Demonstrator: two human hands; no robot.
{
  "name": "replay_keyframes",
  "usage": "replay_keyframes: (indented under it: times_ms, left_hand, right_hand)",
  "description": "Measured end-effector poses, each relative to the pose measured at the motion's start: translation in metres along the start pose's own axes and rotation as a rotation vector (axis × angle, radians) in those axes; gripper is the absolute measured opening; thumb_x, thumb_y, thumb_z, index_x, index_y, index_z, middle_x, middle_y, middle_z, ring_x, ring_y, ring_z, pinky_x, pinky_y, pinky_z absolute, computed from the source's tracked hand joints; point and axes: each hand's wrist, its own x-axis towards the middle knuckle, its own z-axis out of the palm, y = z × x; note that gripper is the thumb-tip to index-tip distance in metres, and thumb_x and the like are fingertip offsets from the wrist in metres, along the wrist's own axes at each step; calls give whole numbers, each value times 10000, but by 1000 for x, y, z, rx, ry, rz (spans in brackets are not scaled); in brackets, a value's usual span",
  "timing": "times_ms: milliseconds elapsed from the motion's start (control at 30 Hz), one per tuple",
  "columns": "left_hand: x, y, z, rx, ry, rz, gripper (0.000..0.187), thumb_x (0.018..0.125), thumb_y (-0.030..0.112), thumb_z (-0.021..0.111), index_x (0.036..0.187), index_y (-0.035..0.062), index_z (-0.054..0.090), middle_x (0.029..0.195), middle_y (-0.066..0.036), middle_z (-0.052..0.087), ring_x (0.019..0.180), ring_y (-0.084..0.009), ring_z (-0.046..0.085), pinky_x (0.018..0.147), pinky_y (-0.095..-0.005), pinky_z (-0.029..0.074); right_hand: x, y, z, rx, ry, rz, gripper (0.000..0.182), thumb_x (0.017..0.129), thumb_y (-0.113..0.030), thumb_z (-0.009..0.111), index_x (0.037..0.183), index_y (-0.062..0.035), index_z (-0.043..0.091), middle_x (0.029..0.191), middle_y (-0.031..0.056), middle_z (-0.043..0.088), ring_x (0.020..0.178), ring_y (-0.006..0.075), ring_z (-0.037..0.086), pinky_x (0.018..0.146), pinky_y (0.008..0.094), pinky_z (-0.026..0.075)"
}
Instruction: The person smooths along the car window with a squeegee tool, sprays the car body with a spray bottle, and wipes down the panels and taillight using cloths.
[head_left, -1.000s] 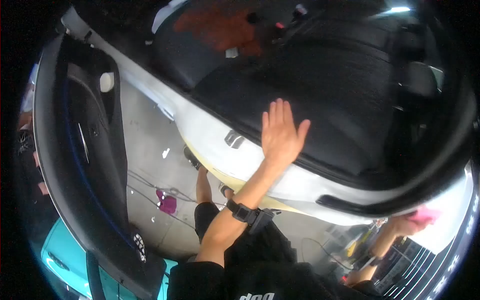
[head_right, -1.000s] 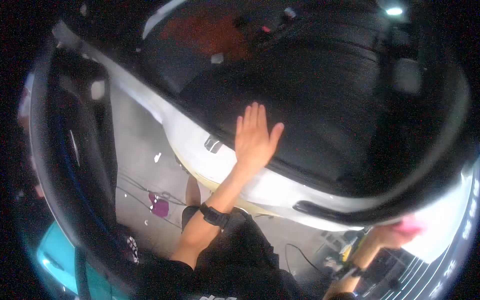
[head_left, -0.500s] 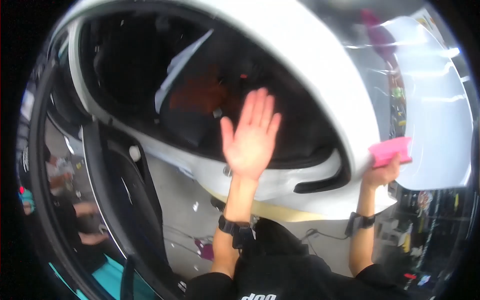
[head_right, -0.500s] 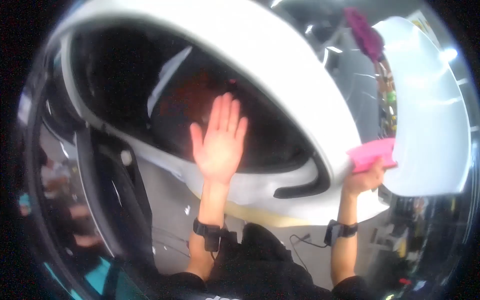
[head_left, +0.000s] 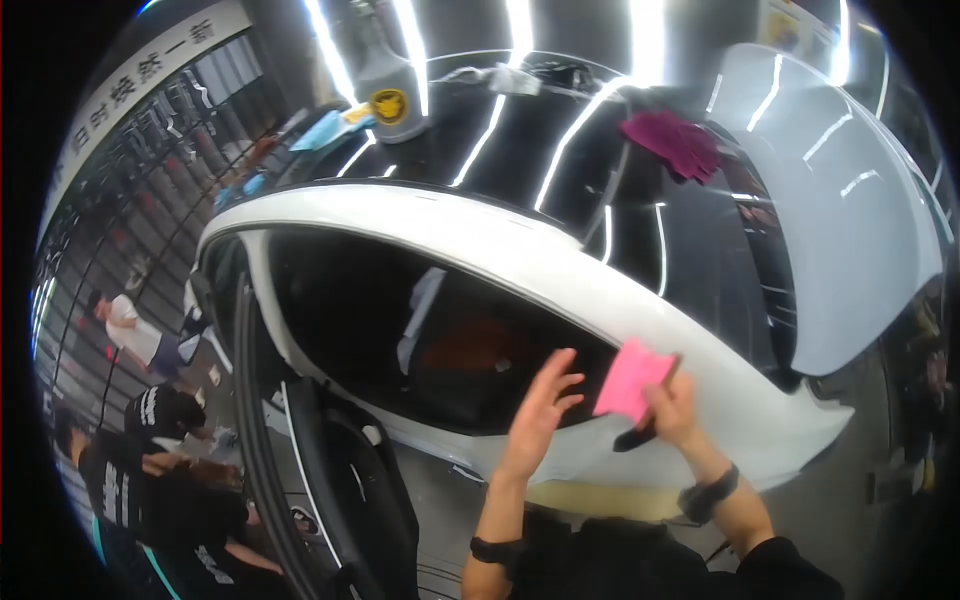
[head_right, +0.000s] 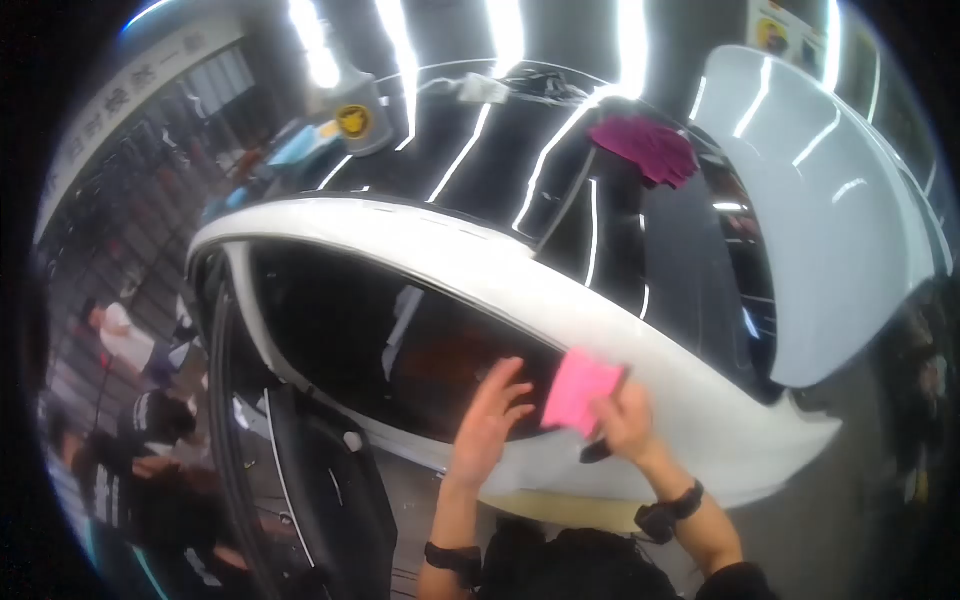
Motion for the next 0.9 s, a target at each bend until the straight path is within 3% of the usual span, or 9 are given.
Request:
replay_keyframes:
  times_ms: [67,100,167,233,400,500,633,800,900]
  left_hand:
    - [-1,15,3,166,-59,-33,562,1006,260,612,1470,-15,454,1555,-142,403,1343,-251,484,1114,-392,392]
    - [-4,22,7,201,-49,-64,498,1017,234,593,1434,-23,502,1514,-145,465,1324,-238,505,1107,-379,405]
    - [-12,30,-2,190,59,-38,458,1025,207,578,1412,-31,521,1464,-145,516,1294,-225,531,1083,-362,430]
    - [-24,46,-9,208,205,8,383,1029,162,569,1351,-45,572,1357,-140,611,1203,-196,599,1002,-316,494]
    - [-77,70,-32,396,386,-3,380,1010,150,598,1334,-48,585,1226,-99,669,1088,-147,641,962,-285,500]
    - [-118,58,-64,375,588,-1,339,1012,155,600,1289,-40,600,1151,-84,685,1028,-125,646,921,-276,507]
    - [-150,50,-82,266,966,14,264,1049,241,557,1131,2,629,1005,-29,666,892,-83,628,798,-248,507]
    - [-133,7,-72,202,909,-132,367,1108,336,406,987,62,619,880,14,581,807,-59,530,712,-239,449]
    - [-93,-10,-35,439,698,40,383,1107,320,389,1098,22,631,987,-29,646,942,-123,596,860,-276,475]
  right_hand:
    - [13,-26,29,2,-211,-70,221,966,-148,561,1054,18,677,852,118,666,551,179,618,554,304,504]
    - [23,-33,41,-113,-278,-286,271,971,-170,578,1170,-6,661,999,140,660,711,244,677,672,344,541]
    - [36,-56,60,14,-422,-50,326,974,-185,584,1248,-15,635,1037,149,664,906,317,672,814,403,529]
    - [52,-52,79,18,-545,-92,346,979,-182,577,1284,-25,619,1082,170,661,1007,347,638,880,428,502]
    - [47,-41,117,-118,-900,-101,273,928,-224,657,1128,-39,644,1042,125,659,975,339,641,858,433,509]
    - [45,-29,127,-226,-875,-286,259,905,-205,676,1107,-44,655,1061,117,657,1002,325,635,848,424,518]
    - [65,-32,112,-1,-571,4,345,901,-158,675,1212,-15,630,1179,156,655,1115,303,635,957,380,505]
    - [26,-1,130,163,-969,252,800,934,-299,691,1548,18,288,1542,239,412,1421,328,428,1157,400,357]
    - [6,-5,143,192,-862,191,633,1022,-238,578,1536,22,314,1544,210,428,1381,309,472,1136,374,373]
